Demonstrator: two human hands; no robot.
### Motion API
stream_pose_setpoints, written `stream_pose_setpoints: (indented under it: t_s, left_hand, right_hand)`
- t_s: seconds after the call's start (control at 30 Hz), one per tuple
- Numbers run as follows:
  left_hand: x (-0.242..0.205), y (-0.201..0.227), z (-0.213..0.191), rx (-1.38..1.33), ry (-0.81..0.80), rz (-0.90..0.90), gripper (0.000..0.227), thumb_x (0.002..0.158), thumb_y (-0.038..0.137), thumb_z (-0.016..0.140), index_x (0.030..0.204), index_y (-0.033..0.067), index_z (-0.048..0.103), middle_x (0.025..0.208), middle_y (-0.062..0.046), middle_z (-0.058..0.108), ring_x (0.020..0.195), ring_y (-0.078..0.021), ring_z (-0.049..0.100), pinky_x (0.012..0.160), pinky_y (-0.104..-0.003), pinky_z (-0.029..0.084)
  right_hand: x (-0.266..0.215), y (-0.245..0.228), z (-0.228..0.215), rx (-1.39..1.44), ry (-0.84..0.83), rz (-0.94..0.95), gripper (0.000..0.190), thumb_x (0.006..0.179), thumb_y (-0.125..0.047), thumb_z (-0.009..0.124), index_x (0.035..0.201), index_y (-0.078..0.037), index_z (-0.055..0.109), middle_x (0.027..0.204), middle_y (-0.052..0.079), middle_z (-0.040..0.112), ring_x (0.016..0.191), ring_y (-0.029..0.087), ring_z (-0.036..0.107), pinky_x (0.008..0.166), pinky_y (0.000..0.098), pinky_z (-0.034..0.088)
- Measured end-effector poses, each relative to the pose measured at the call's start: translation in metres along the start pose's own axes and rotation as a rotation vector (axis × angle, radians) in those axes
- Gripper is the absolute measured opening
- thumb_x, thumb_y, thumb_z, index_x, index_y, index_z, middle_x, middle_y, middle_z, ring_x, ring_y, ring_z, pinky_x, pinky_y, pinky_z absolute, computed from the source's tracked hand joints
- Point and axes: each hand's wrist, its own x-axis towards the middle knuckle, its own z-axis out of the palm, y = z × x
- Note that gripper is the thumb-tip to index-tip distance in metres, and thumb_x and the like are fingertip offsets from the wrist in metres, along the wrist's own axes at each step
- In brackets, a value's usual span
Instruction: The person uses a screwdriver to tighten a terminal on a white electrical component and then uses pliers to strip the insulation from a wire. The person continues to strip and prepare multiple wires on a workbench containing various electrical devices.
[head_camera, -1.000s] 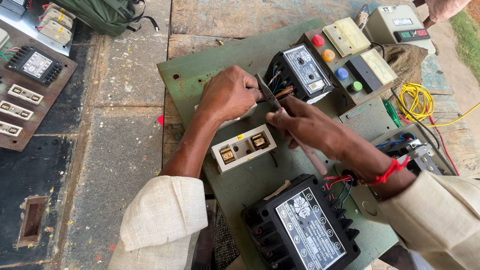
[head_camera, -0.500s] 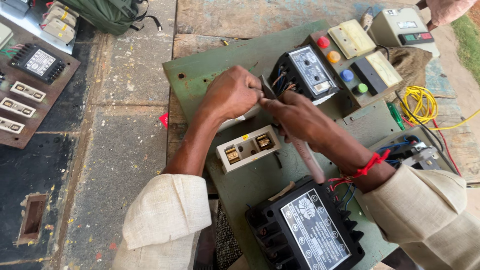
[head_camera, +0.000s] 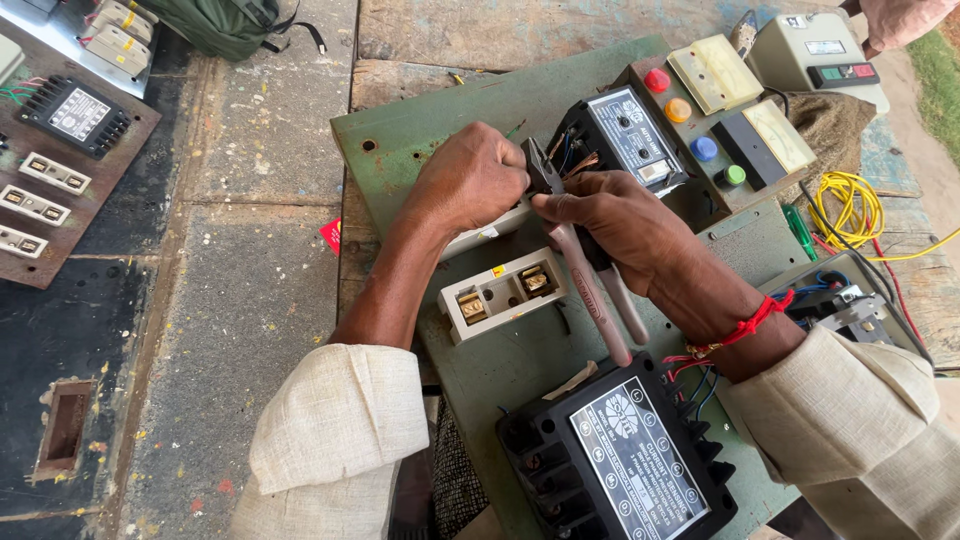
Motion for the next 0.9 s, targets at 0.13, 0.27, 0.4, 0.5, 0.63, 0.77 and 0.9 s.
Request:
stream_pose_setpoints:
  t_s: [0.13,0.27,0.4,0.5,0.63,0.77,0.9]
  left_hand:
    - [0.007,-0.005,0.002,-0.186,0.061,0.016,0.018,0.074,0.009,0.065,0.086,0.0063,0.078,0.074,-0.002,0.070,0.065,-0.0124,0.065,0.068,-0.035,0.055]
    - [0.004,-0.010,-0.003,-0.411,0.008,0.028,0.050,0.074,0.001,0.063,0.123,0.0091,0.061,0.067,0.001,0.056,0.057,-0.0124,0.051,0.059,-0.034,0.048]
    - [0.004,-0.010,-0.005,-0.499,0.002,0.095,0.044,0.073,0.000,0.062,0.116,0.0041,0.068,0.061,0.002,0.055,0.054,-0.0100,0.049,0.055,-0.030,0.042]
    - [0.003,-0.011,-0.003,-0.526,0.029,0.096,0.039,0.077,0.000,0.059,0.113,0.0043,0.071,0.063,0.003,0.057,0.056,-0.0075,0.049,0.052,-0.029,0.041]
    - [0.004,-0.013,-0.002,-0.540,0.021,0.145,0.039,0.077,-0.004,0.058,0.112,0.0036,0.071,0.063,0.001,0.058,0.056,-0.0073,0.049,0.051,-0.030,0.041]
    - [0.003,-0.009,-0.004,-0.463,0.028,0.121,0.036,0.079,-0.003,0.060,0.112,0.0056,0.071,0.067,0.000,0.066,0.058,-0.0067,0.055,0.054,-0.029,0.045]
    - [-0.001,-0.003,-0.006,-0.399,0.041,0.118,0.032,0.082,-0.001,0.060,0.112,0.0060,0.070,0.073,-0.003,0.073,0.065,-0.0091,0.064,0.059,-0.029,0.051]
  right_hand:
    - [0.000,-0.004,-0.001,-0.293,0.045,-0.033,0.040,0.089,-0.027,0.075,0.107,0.009,0.071,0.087,0.018,0.069,0.074,0.020,0.062,0.067,0.0329,0.053]
    - [-0.011,-0.012,0.010,-0.415,0.166,-0.200,0.058,0.083,-0.024,0.079,0.126,0.004,0.050,0.091,0.016,0.072,0.081,0.021,0.072,0.072,0.0298,0.059]
    - [-0.022,-0.022,0.022,-0.652,0.227,-0.230,0.077,0.087,-0.024,0.079,0.146,-0.004,0.035,0.087,0.018,0.072,0.077,0.024,0.074,0.068,0.0338,0.058]
    - [-0.025,-0.025,0.022,-0.742,0.201,-0.255,0.069,0.086,-0.026,0.076,0.145,-0.010,0.043,0.083,0.016,0.073,0.072,0.024,0.071,0.062,0.0357,0.053]
    - [-0.014,-0.019,0.012,-0.716,0.110,-0.226,0.063,0.087,-0.030,0.075,0.142,-0.013,0.051,0.087,0.012,0.072,0.070,0.019,0.068,0.060,0.0343,0.049]
    - [0.006,-0.007,0.008,-0.470,0.043,-0.248,0.053,0.090,-0.026,0.073,0.135,-0.003,0.055,0.093,0.008,0.067,0.079,0.013,0.065,0.067,0.0288,0.053]
    - [0.015,-0.006,0.013,-0.283,0.027,-0.175,0.047,0.098,-0.027,0.069,0.130,0.005,0.053,0.088,0.008,0.061,0.074,0.014,0.062,0.062,0.0292,0.054]
